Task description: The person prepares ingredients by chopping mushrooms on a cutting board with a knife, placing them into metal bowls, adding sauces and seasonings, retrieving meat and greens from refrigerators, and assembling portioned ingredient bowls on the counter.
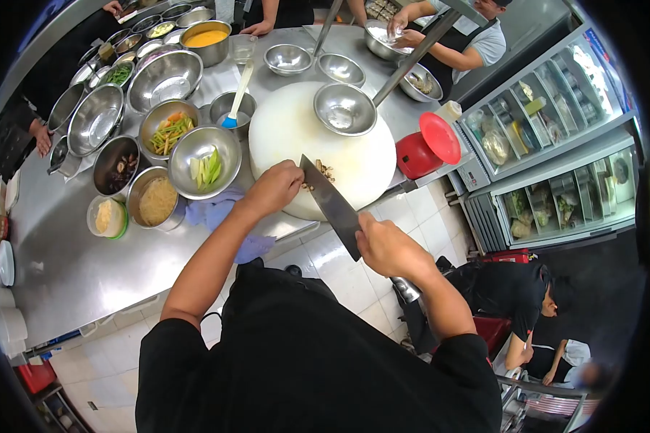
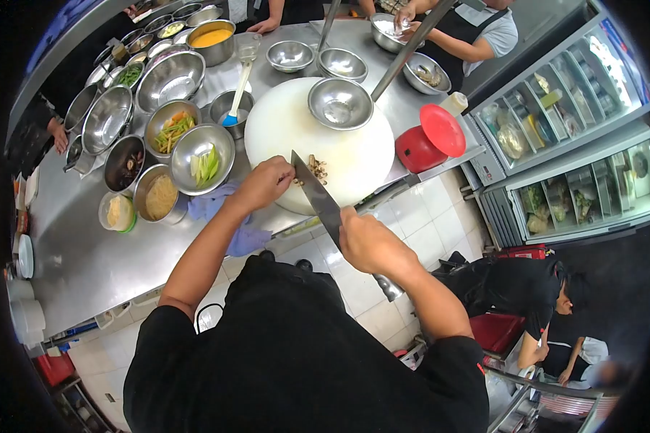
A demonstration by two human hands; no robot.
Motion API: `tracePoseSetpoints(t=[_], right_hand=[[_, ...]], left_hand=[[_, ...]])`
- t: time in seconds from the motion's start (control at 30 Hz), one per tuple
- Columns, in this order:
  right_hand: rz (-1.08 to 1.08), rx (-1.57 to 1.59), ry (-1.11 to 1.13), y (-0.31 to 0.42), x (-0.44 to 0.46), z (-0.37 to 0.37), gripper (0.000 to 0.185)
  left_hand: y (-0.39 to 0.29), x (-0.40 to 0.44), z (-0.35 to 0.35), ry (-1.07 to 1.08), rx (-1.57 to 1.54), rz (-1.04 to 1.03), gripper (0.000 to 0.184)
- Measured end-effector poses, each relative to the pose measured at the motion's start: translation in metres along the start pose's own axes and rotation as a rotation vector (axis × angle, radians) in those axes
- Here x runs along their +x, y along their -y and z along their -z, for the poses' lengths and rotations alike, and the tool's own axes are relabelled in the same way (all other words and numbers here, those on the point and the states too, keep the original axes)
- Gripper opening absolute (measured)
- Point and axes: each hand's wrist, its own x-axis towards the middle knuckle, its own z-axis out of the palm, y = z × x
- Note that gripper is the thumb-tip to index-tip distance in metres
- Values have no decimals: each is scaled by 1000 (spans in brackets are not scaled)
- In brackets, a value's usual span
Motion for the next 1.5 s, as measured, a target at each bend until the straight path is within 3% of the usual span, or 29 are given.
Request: tracePoseSetpoints(t=[0.3,0.5,0.57,0.63,0.7,0.77,0.87,1.03,1.4,1.47,1.5], right_hand=[[-51,53,81,3,3,-5,25],[-64,120,-6,-9,-10,7,24],[17,206,-72,-22,-21,8,28],[223,320,-263,-46,-26,-8,47],[202,245,-270,-59,-30,-19,48],[172,143,-333,-70,-30,-35,48],[121,32,-346,-69,-31,-50,47],[136,-93,-379,-61,-36,-62,39],[45,-100,-458,-84,-83,-47,38],[75,104,-476,-90,-89,-40,40],[106,169,-481,-96,-88,-39,42]], left_hand=[[2,-6,2,29,31,-18,6],[-6,-10,8,44,-9,48,15],[-8,-15,10,-113,-108,107,24],[-11,-20,18,-184,-120,104,30],[-22,-23,30,-255,-130,102,37],[-36,-23,43,-175,161,-75,47],[-46,-17,20,-27,343,-180,51],[-67,-12,-21,178,408,-264,59],[-19,7,-14,118,384,-159,51],[-11,15,-10,94,334,-153,47],[-11,20,-4,85,194,-35,40]])
